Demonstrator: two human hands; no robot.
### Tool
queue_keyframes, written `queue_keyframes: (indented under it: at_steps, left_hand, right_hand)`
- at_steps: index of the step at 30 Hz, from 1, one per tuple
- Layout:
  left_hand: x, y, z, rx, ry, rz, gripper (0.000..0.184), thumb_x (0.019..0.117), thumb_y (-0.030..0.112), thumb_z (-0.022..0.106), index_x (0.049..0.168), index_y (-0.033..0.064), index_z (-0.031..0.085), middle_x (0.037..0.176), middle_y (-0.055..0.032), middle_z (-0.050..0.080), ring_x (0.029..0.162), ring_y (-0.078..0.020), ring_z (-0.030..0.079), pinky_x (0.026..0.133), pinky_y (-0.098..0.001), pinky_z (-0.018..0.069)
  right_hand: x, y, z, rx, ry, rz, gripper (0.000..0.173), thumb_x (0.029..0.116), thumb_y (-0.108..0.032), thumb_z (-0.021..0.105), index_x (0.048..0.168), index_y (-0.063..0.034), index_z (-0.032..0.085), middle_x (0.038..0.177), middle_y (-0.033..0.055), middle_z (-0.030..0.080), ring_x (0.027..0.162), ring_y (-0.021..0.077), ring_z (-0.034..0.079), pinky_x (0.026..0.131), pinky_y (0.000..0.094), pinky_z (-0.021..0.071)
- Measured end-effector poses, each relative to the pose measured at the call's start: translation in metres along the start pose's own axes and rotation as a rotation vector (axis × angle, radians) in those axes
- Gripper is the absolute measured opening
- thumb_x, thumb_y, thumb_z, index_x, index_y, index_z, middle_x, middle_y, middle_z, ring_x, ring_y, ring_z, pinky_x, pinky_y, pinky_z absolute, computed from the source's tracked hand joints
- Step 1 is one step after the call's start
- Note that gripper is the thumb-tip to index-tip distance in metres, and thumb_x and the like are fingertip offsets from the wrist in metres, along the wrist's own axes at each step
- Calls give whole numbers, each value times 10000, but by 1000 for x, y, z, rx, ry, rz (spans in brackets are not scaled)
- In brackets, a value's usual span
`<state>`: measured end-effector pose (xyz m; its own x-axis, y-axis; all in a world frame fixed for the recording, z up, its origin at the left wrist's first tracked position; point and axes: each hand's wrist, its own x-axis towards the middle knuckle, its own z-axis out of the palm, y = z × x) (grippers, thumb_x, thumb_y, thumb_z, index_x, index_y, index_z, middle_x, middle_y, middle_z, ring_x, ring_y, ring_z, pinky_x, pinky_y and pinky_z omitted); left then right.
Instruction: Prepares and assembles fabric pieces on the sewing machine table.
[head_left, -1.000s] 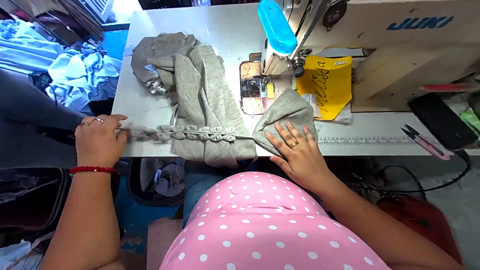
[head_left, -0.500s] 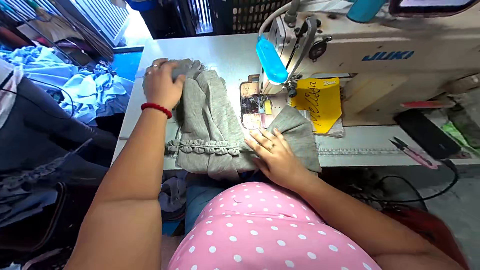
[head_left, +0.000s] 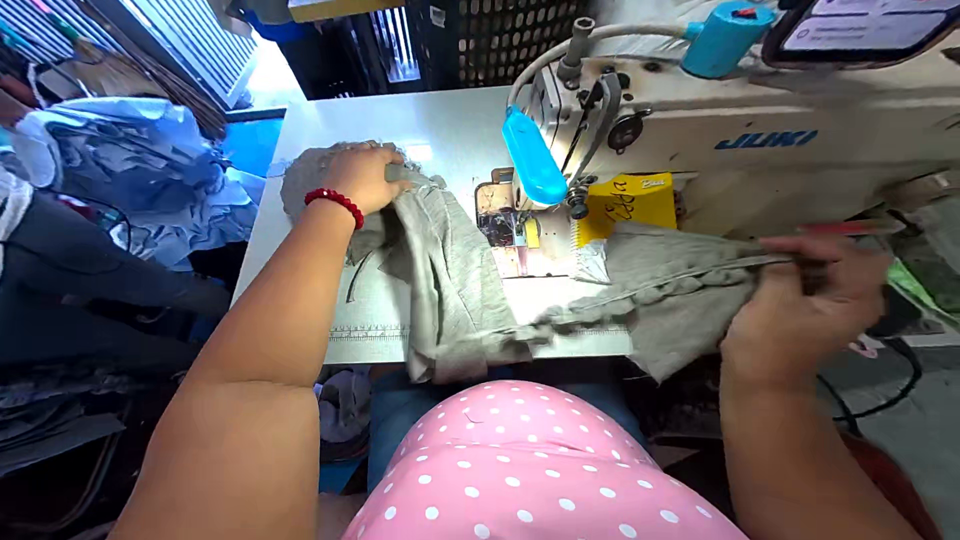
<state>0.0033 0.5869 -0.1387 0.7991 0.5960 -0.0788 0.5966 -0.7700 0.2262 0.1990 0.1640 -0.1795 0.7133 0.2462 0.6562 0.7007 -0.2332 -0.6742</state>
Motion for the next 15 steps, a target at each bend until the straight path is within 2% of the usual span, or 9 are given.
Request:
queue_keyframes:
  at_steps: [2,5,7,8,9,11,12,13,15]
  left_hand:
    - [8,7,5,54,-33,38,513,963,378,709,1390,106,624,1464,-243,538,1406,-459,449,1130,-699,317]
    - [16,10,4,134,-138,3,542,940,367,741,1399,108,615,1487,-238,521,1435,-462,411,1139,-720,276]
    - [18,4,-4,114,-132,20,442,980,323,701,1318,42,658,1396,-283,580,1368,-488,483,1105,-724,329]
    - [16,0,-10,65,-107,33,403,1012,298,659,1291,7,660,1352,-291,604,1329,-480,524,1094,-703,360]
    - [12,-5,-19,-7,-68,40,380,1040,273,615,1266,-30,651,1307,-304,618,1286,-478,554,1081,-687,379]
    - [-1,-13,-39,-155,47,36,378,1078,252,539,1244,-79,617,1233,-332,622,1210,-481,585,1050,-674,397]
    - [-11,-17,-50,-233,114,24,382,1083,264,522,1257,-67,605,1221,-313,628,1186,-440,602,1043,-642,416]
    - [-22,-21,-61,-315,175,12,379,1084,285,515,1274,-32,597,1211,-263,638,1150,-352,625,1030,-572,454]
    - [-41,-24,-81,-492,275,7,325,1075,310,519,1270,64,601,1136,-82,656,1001,-99,643,934,-352,531]
  right_hand:
    - [12,-2,2,-35,101,-126,188,1004,-27,541,1088,10,705,1166,100,599,1090,109,567,925,239,489]
    - [21,-8,15,-198,67,-325,202,1028,-48,522,1100,-6,706,1177,183,576,1150,226,528,992,312,432]
    - [20,-2,32,-310,-133,-311,238,1014,-50,513,1133,5,712,1174,279,585,1113,373,563,970,464,458]
    - [18,1,40,-334,-314,-238,267,995,-39,510,1167,13,708,1212,307,596,1139,443,579,975,558,476]
    - [16,4,47,-326,-494,-163,276,995,-34,522,1197,11,703,1273,305,595,1213,484,557,1019,626,458]
    - [3,14,57,-283,-648,-165,317,957,-54,562,1236,-31,711,1372,260,582,1304,487,509,1066,662,411]
    - [-5,17,57,-262,-657,-196,366,936,-74,554,1272,-62,700,1425,240,551,1350,471,476,1099,655,382]
    - [-13,16,56,-229,-637,-221,399,928,-93,532,1292,-83,693,1454,219,538,1385,445,457,1135,631,361]
    - [-26,2,54,-116,-562,-271,365,945,-107,513,1242,-65,720,1382,200,598,1320,395,522,1096,556,421]
